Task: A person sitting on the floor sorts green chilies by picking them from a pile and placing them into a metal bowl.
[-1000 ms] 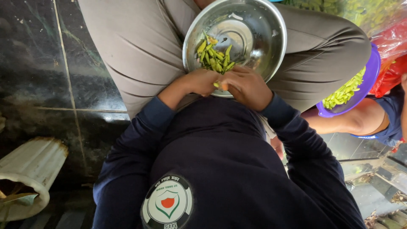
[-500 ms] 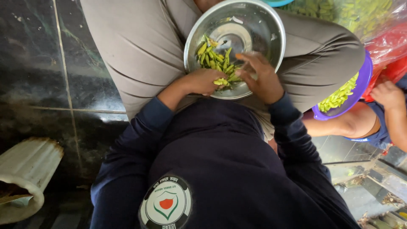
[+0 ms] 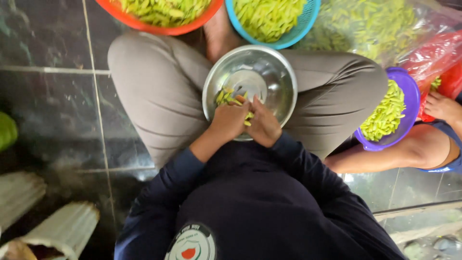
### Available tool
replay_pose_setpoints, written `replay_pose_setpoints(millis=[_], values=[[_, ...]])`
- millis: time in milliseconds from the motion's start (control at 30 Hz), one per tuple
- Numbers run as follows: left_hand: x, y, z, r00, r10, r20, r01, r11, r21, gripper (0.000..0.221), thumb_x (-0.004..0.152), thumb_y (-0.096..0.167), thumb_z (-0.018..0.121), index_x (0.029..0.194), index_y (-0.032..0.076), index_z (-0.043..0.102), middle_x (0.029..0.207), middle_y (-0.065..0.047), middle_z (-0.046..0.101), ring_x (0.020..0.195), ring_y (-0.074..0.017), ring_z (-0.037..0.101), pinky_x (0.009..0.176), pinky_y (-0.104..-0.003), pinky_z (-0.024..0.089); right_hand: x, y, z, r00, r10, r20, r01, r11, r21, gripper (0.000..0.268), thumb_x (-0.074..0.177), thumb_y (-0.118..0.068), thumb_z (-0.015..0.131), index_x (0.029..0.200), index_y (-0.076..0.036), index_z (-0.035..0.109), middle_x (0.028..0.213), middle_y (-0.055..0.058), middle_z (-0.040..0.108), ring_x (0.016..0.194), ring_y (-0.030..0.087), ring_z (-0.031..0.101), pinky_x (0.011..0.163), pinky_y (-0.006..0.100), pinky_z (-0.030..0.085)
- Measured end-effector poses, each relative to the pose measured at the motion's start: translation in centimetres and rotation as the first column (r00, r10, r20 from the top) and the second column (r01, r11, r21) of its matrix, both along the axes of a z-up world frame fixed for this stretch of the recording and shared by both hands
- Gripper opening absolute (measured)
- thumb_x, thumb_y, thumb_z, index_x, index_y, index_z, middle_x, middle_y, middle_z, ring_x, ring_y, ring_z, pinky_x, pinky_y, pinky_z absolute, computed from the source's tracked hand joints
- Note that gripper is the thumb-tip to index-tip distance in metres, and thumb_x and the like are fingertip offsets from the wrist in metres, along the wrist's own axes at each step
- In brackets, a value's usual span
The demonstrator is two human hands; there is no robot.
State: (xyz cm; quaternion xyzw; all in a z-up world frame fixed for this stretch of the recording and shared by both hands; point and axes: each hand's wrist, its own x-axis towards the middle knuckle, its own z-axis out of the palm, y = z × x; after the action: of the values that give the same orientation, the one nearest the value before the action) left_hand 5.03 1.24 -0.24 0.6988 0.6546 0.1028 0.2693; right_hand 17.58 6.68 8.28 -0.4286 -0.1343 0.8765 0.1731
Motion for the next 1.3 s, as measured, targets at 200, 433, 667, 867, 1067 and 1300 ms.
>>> replay_pose_setpoints(millis=[200, 433, 667, 867, 1067, 1300], values=[[1.6, 1.4, 5.0, 0.986, 0.081, -0.146, -0.027, 0.940, 0.339, 0.045, 0.078, 0.018, 0.064, 0.120, 0.001, 0.065, 0.060, -0.014, 0.064, 0.058, -0.0378, 0.067, 0.054, -0.047, 0.046, 0.9, 0.6, -1.7, 0.986, -0.158, -0.057, 0.151, 0.982, -0.111, 0.054, 0.103, -0.052, 0.054, 0.136, -0.011, 0.066, 0.124, 0.012, 0.071, 0.105, 0.028, 0.072, 0.089, 0.044, 0.061], [2.0, 1.1, 9.1, 0.971, 0.101, -0.218, 0.000, 0.907, 0.421, 0.031, 0.079, 0.018, 0.065, 0.110, 0.013, 0.063, 0.059, -0.010, 0.067, 0.069, -0.0338, 0.069, 0.065, -0.044, 0.042, 1.2, 0.4, -1.4, 0.978, -0.208, -0.031, 0.205, 0.977, -0.061, 0.047, 0.102, -0.052, 0.056, 0.127, -0.015, 0.070, 0.114, 0.007, 0.072, 0.100, 0.024, 0.071, 0.085, 0.040, 0.061], [2.0, 0.4, 11.3, 0.987, 0.140, 0.075, -0.156, 0.948, 0.277, 0.059, 0.095, 0.003, 0.058, 0.152, 0.013, 0.047, 0.113, -0.014, 0.074, 0.123, -0.0277, 0.064, 0.107, -0.037, 0.036, 0.6, 0.1, -2.3, 0.958, -0.286, -0.018, 0.285, 0.957, -0.051, 0.033, 0.104, -0.040, 0.058, 0.115, -0.012, 0.071, 0.103, 0.006, 0.073, 0.091, 0.021, 0.072, 0.073, 0.035, 0.060], [-0.4, 0.7, 10.5, 0.971, 0.071, -0.230, 0.001, 0.954, 0.301, 0.090, 0.085, 0.012, 0.065, 0.165, 0.016, 0.023, 0.104, -0.003, 0.072, 0.075, -0.0164, 0.069, 0.096, -0.037, 0.044, 1.8, 0.2, -2.8, 0.985, -0.160, 0.057, 0.160, 0.987, 0.005, 0.030, 0.103, -0.035, 0.057, 0.115, -0.009, 0.069, 0.101, 0.006, 0.069, 0.090, 0.025, 0.070, 0.072, 0.037, 0.059], [-1.7, 0.0, 9.7, 0.990, 0.007, -0.139, -0.003, 1.000, 0.025, 0.101, 0.086, -0.003, 0.064, 0.168, 0.010, 0.005, 0.065, 0.003, 0.070, 0.055, -0.0187, 0.067, 0.111, -0.042, 0.036, 3.0, -2.4, -2.5, 0.964, 0.087, 0.252, -0.171, 0.927, 0.332, 0.043, 0.099, -0.031, 0.070, 0.131, -0.005, 0.061, 0.120, 0.011, 0.063, 0.108, 0.026, 0.066, 0.081, 0.036, 0.062], [-1.8, 0.3, 6.3, 0.994, -0.002, -0.113, -0.012, 0.993, -0.120, 0.109, 0.090, 0.015, 0.072, 0.166, 0.005, -0.006, 0.076, -0.005, 0.077, 0.070, -0.0292, 0.074, 0.104, -0.046, 0.040, 1.9, -2.6, 3.6, 0.834, 0.088, 0.544, -0.489, 0.574, 0.657, 0.032, 0.095, -0.013, 0.078, 0.124, 0.000, 0.073, 0.112, 0.019, 0.073, 0.098, 0.030, 0.075, 0.074, 0.042, 0.064]])
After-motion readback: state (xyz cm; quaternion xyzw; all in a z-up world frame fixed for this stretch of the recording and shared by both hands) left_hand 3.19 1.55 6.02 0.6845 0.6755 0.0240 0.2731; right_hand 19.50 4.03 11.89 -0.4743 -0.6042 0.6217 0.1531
